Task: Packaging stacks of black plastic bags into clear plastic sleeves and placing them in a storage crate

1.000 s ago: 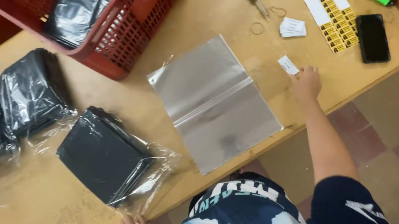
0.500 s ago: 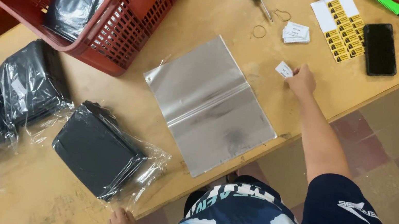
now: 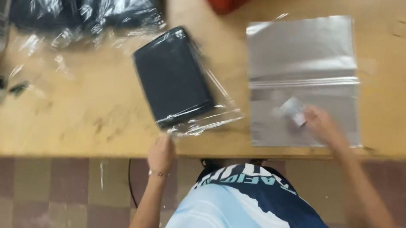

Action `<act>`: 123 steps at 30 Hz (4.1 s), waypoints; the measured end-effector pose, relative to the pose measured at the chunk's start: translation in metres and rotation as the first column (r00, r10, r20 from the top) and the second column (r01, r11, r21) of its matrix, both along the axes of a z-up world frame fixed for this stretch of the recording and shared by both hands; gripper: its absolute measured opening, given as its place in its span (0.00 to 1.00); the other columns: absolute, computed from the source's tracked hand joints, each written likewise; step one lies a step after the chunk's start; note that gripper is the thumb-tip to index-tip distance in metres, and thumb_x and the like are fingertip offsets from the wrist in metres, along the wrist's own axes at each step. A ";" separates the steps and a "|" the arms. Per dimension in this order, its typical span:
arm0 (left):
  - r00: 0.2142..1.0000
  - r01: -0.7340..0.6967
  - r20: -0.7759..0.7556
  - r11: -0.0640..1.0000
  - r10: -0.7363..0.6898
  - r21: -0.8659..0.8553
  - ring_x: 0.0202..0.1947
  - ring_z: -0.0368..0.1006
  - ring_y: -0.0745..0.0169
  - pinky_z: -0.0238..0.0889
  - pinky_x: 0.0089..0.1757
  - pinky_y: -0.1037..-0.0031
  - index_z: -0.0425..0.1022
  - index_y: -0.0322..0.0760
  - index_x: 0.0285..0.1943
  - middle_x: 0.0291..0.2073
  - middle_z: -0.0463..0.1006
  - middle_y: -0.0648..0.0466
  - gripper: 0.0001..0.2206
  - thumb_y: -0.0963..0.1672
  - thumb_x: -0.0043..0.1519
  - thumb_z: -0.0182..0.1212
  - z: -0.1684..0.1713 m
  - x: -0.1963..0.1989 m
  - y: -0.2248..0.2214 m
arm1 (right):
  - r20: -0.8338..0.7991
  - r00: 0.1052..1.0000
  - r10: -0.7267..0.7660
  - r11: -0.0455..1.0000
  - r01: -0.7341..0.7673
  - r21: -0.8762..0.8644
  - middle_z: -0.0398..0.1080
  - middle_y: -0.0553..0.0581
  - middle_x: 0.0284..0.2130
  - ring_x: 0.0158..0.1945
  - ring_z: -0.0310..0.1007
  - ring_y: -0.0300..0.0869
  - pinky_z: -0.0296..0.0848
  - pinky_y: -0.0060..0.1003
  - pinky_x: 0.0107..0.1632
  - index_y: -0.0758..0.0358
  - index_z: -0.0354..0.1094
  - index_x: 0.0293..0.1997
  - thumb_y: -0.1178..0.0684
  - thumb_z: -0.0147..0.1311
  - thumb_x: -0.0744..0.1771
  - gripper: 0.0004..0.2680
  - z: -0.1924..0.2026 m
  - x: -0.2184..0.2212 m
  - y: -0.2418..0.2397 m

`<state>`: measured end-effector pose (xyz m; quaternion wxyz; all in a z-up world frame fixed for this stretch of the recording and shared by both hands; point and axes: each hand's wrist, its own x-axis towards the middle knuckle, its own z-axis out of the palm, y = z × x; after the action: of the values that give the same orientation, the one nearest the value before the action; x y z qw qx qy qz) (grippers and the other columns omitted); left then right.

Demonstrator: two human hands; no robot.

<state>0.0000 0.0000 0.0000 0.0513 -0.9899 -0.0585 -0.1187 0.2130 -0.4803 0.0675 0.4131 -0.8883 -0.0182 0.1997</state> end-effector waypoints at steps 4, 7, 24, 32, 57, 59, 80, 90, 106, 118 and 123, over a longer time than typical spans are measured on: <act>0.980 0.166 0.140 0.962 -0.138 -0.217 0.34 0.75 0.53 0.71 0.35 0.67 0.71 0.44 0.46 0.31 0.72 0.54 0.06 0.41 0.62 0.56 0.010 0.002 0.015 | -0.123 0.888 0.443 0.876 -0.401 0.267 0.77 0.72 0.50 0.57 0.73 0.67 0.70 0.59 0.59 0.64 0.74 0.56 0.59 0.51 0.66 0.13 -0.008 -0.077 0.147; 0.975 0.183 0.166 0.957 -0.148 -0.224 0.34 0.74 0.55 0.70 0.35 0.68 0.71 0.45 0.44 0.30 0.71 0.56 0.05 0.42 0.61 0.60 0.000 -0.006 0.041 | -0.027 0.780 0.626 0.757 -0.599 0.260 0.75 0.72 0.52 0.57 0.72 0.67 0.69 0.62 0.59 0.64 0.70 0.60 0.59 0.47 0.68 0.14 0.027 -0.099 0.243; 0.852 0.441 0.389 0.882 -0.351 -0.168 0.32 0.69 0.63 0.57 0.33 0.72 0.64 0.53 0.28 0.23 0.65 0.63 0.09 0.50 0.59 0.55 -0.001 0.003 0.079 | -0.091 0.957 0.276 0.803 -0.178 0.569 0.68 0.51 0.21 0.20 0.67 0.36 0.69 0.27 0.25 0.58 0.67 0.65 0.63 0.43 0.64 0.21 -0.014 -0.091 0.356; 0.921 0.175 0.371 0.979 -0.123 -0.108 0.39 0.69 0.58 0.59 0.31 0.70 0.68 0.47 0.44 0.38 0.68 0.58 0.09 0.47 0.56 0.52 0.042 0.034 0.055 | -0.122 0.882 0.455 0.884 -0.431 0.182 0.77 0.62 0.22 0.22 0.76 0.46 0.74 0.42 0.30 0.52 0.76 0.57 0.60 0.47 0.63 0.18 -0.011 -0.081 0.326; 0.732 0.576 0.493 0.813 -0.469 -0.082 0.21 0.68 0.63 0.60 0.29 0.74 0.63 0.48 0.26 0.18 0.66 0.60 0.15 0.50 0.66 0.55 0.055 0.035 0.022 | 0.857 0.508 0.092 0.972 0.142 -0.189 0.71 0.57 0.32 0.40 0.69 0.53 0.66 0.51 0.45 0.63 0.59 0.72 0.49 0.54 0.67 0.24 -0.072 0.021 0.414; 0.723 0.590 0.494 0.804 -0.482 -0.079 0.20 0.68 0.62 0.60 0.29 0.74 0.65 0.48 0.26 0.18 0.66 0.58 0.14 0.49 0.65 0.57 0.035 0.031 0.020 | 0.853 0.514 0.090 0.966 0.164 -0.201 0.73 0.57 0.36 0.44 0.68 0.53 0.64 0.53 0.49 0.64 0.58 0.72 0.47 0.63 0.64 0.28 -0.082 0.029 0.397; 0.954 0.001 -0.230 0.773 -0.190 -0.635 0.36 0.74 0.42 0.68 0.37 0.55 0.68 0.44 0.36 0.30 0.71 0.48 0.13 0.51 0.55 0.63 0.037 0.001 0.037 | 0.459 0.879 -0.130 0.991 0.101 0.087 0.67 0.59 0.22 0.31 0.70 0.51 0.67 0.41 0.40 0.60 0.72 0.31 0.57 0.62 0.67 0.05 -0.061 0.004 0.176; 0.754 -0.636 -0.611 0.034 0.241 -0.771 0.38 0.79 0.57 0.74 0.42 0.68 0.72 0.37 0.61 0.39 0.80 0.50 0.39 0.64 0.51 0.71 -0.029 0.074 0.071 | -0.384 0.923 -0.004 0.921 0.153 0.358 0.71 0.73 0.50 0.54 0.73 0.58 0.76 0.54 0.50 0.67 0.67 0.61 0.36 0.66 0.66 0.25 -0.016 0.052 0.291; 0.948 -0.264 -0.266 0.038 -0.173 -0.964 0.30 0.74 0.60 0.69 0.35 0.69 0.83 0.32 0.39 0.27 0.80 0.47 0.17 0.49 0.70 0.56 0.143 0.114 0.131 | -0.555 0.823 -0.119 0.598 0.506 0.622 0.71 0.59 0.22 0.23 0.71 0.45 0.70 0.40 0.28 0.64 0.73 0.33 0.54 0.67 0.60 0.07 -0.026 0.020 0.336; 0.997 0.057 0.019 0.579 -0.071 -0.813 0.38 0.81 0.47 0.72 0.42 0.60 0.81 0.49 0.47 0.31 0.84 0.53 0.07 0.46 0.65 0.59 0.185 0.289 0.342 | 0.033 0.976 -0.215 0.607 0.107 0.787 0.72 0.54 0.40 0.43 0.73 0.41 0.76 0.40 0.49 0.59 0.68 0.54 0.58 0.68 0.61 0.18 0.023 0.246 0.539; 0.985 -0.173 -0.096 0.796 0.145 -0.580 0.40 0.80 0.42 0.73 0.44 0.55 0.79 0.52 0.46 0.33 0.84 0.49 0.08 0.49 0.66 0.55 0.122 0.336 0.397 | 0.057 0.979 -0.198 0.610 0.077 0.789 0.71 0.53 0.38 0.41 0.73 0.42 0.77 0.41 0.46 0.63 0.70 0.51 0.61 0.69 0.59 0.17 -0.022 0.336 0.612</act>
<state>0.3360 0.3965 0.1217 -0.2450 -0.9514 -0.1738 -0.0672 0.5491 0.1315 0.0457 0.7699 -0.6303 -0.0634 0.0772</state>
